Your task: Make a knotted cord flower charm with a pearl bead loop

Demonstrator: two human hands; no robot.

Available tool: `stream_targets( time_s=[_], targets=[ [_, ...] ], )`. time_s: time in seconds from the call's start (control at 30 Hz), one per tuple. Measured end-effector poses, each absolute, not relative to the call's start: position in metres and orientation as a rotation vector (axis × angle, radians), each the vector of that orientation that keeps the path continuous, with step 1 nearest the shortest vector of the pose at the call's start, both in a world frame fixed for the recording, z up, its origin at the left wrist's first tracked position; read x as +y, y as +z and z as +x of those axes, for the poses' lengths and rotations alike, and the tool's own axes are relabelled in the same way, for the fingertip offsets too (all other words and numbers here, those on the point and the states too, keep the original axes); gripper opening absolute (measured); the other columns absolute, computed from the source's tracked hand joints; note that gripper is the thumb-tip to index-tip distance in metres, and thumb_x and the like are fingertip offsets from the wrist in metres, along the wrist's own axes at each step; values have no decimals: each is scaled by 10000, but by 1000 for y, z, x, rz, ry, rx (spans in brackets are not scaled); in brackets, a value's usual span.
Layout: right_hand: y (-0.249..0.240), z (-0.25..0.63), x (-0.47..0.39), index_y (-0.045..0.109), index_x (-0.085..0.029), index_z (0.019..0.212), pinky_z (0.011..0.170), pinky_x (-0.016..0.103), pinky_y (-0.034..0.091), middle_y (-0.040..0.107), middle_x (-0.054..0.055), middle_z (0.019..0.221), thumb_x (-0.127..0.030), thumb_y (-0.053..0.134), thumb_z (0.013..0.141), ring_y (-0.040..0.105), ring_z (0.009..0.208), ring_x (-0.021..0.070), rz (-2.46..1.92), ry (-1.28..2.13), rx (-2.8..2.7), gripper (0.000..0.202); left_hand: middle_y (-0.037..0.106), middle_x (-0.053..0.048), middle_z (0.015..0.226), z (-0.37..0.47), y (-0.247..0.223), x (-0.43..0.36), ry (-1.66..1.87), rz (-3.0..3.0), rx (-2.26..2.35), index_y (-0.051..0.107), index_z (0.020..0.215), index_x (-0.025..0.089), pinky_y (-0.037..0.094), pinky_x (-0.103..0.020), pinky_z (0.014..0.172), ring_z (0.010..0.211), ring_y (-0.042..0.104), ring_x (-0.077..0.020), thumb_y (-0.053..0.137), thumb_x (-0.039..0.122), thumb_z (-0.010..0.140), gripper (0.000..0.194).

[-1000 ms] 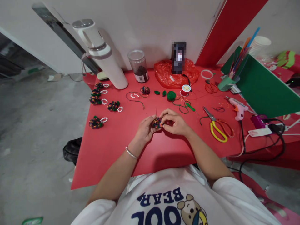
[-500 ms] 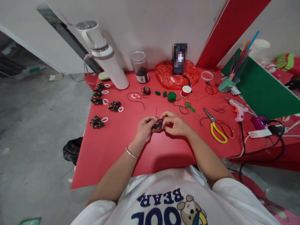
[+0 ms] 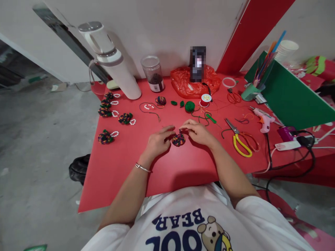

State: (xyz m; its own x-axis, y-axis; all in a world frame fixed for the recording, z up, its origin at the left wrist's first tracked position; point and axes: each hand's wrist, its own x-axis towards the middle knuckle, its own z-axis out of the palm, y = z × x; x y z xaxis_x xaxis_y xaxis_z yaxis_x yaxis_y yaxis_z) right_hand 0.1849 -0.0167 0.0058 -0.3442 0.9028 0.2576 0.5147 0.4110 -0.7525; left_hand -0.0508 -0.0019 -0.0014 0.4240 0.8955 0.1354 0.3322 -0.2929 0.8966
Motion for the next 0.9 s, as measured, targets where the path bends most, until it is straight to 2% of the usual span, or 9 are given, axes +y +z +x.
stream_targets(
  time_s=[0.1, 0.2, 0.3, 0.4, 0.5, 0.7, 0.77, 0.9],
  targets=[
    [-1, 182, -14, 721, -282, 1213, 952, 309, 481, 655, 49, 1212, -63, 497, 906, 627, 1092, 167, -1199, 756, -2100, 438, 644, -54, 1381, -52, -3, -2, 752, 1965, 1084, 793, 968, 274, 448, -395, 1079, 1221, 617, -284, 650, 120, 726, 321],
    [-4, 181, -13, 781, -242, 1038, 970, 326, 472, 675, 68, 1220, -164, 577, 932, 640, 1090, 177, -1228, 779, -2090, 243, 681, -99, 1296, -52, 0, 0, 785, 1983, 1078, 773, 818, 230, 477, -373, 1011, 1140, 653, -270, 636, 178, 779, 152],
    [-1, 184, -13, 774, -194, 853, 856, 312, 504, 740, 66, 976, -238, 636, 902, 679, 883, 166, -1265, 945, -1963, 153, 746, -105, 958, -54, 4, 3, 722, 1896, 1115, 716, 730, 191, 514, -334, 809, 844, 682, -218, 610, 207, 785, 121],
    [9, 187, -16, 731, -173, 822, 625, 258, 479, 689, 12, 678, -328, 654, 874, 614, 601, 131, -1327, 1231, -1771, 182, 675, -40, 685, -57, 7, 3, 587, 1764, 1156, 670, 712, 177, 463, -287, 642, 635, 594, -166, 602, 234, 768, 104],
    [18, 188, -20, 689, -156, 807, 544, 233, 420, 654, 2, 641, -379, 664, 848, 553, 530, 106, -1326, 1368, -1659, 228, 680, -45, 744, -59, 10, 2, 631, 1670, 1064, 634, 680, 172, 466, -279, 662, 689, 599, -160, 630, 242, 732, 88],
    [21, 190, -18, 675, -151, 758, 529, 233, 321, 531, -34, 589, -429, 675, 821, 426, 534, 88, -1342, 1159, -1680, 285, 692, -104, 943, -59, 14, 2, 800, 1558, 957, 641, 625, 173, 509, -311, 746, 875, 642, -203, 720, 254, 709, 141],
    [22, 191, -17, 655, -156, 728, 534, 236, 328, 539, -29, 583, -449, 683, 818, 432, 536, 91, -1353, 1136, -1660, 308, 682, -96, 909, -58, 16, 1, 812, 1529, 962, 647, 618, 172, 497, -289, 677, 816, 630, -187, 743, 254, 697, 149],
    [24, 192, -17, 641, -163, 695, 554, 238, 351, 574, -14, 571, -468, 689, 829, 464, 544, 99, -1371, 1092, -1661, 336, 639, -28, 670, -55, 17, -1, 762, 1367, 982, 661, 674, 172, 437, -246, 555, 573, 536, -113, 753, 291, 727, 160]
  ],
)
